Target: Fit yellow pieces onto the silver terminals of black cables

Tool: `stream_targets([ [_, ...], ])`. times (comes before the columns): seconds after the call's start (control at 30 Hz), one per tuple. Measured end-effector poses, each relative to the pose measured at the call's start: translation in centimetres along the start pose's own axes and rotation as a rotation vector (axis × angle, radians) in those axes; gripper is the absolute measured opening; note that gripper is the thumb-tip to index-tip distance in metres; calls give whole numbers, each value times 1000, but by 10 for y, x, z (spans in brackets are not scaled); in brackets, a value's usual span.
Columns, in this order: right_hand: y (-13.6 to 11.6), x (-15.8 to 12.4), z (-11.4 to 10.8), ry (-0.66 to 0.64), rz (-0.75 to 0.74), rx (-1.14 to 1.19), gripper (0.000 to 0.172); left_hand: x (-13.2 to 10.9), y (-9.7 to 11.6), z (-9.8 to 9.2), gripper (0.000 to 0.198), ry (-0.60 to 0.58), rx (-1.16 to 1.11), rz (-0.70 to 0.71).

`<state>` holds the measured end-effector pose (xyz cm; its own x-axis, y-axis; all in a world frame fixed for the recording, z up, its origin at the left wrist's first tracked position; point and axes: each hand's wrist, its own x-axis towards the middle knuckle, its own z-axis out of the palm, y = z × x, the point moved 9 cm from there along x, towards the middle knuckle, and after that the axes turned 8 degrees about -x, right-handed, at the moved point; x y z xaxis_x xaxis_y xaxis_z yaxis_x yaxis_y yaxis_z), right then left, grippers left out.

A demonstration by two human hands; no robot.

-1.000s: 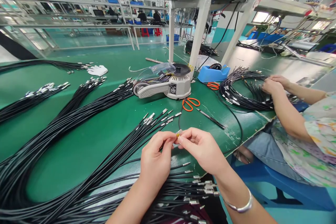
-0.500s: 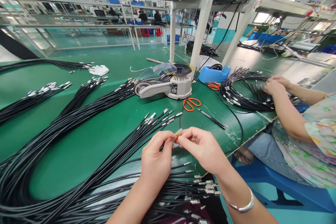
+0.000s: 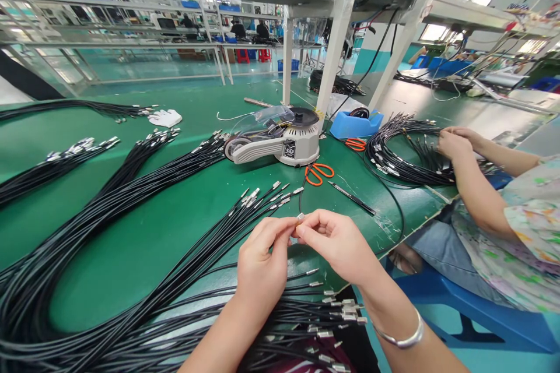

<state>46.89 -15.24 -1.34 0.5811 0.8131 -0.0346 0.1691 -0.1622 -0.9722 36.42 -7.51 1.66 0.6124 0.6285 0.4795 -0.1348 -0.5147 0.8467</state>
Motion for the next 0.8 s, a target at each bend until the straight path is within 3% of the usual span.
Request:
stream_targets([
  [0.3, 9, 2, -1, 22, 19, 4, 18, 2, -8, 4, 16, -38, -6, -75],
  [0.53, 8, 3, 0, 22, -12, -46, 17, 5, -12, 0, 11, -63, 139, -108],
  [0.8, -1, 1, -1, 44, -76, -128, 15, 1, -22, -1, 14, -88, 81, -283],
])
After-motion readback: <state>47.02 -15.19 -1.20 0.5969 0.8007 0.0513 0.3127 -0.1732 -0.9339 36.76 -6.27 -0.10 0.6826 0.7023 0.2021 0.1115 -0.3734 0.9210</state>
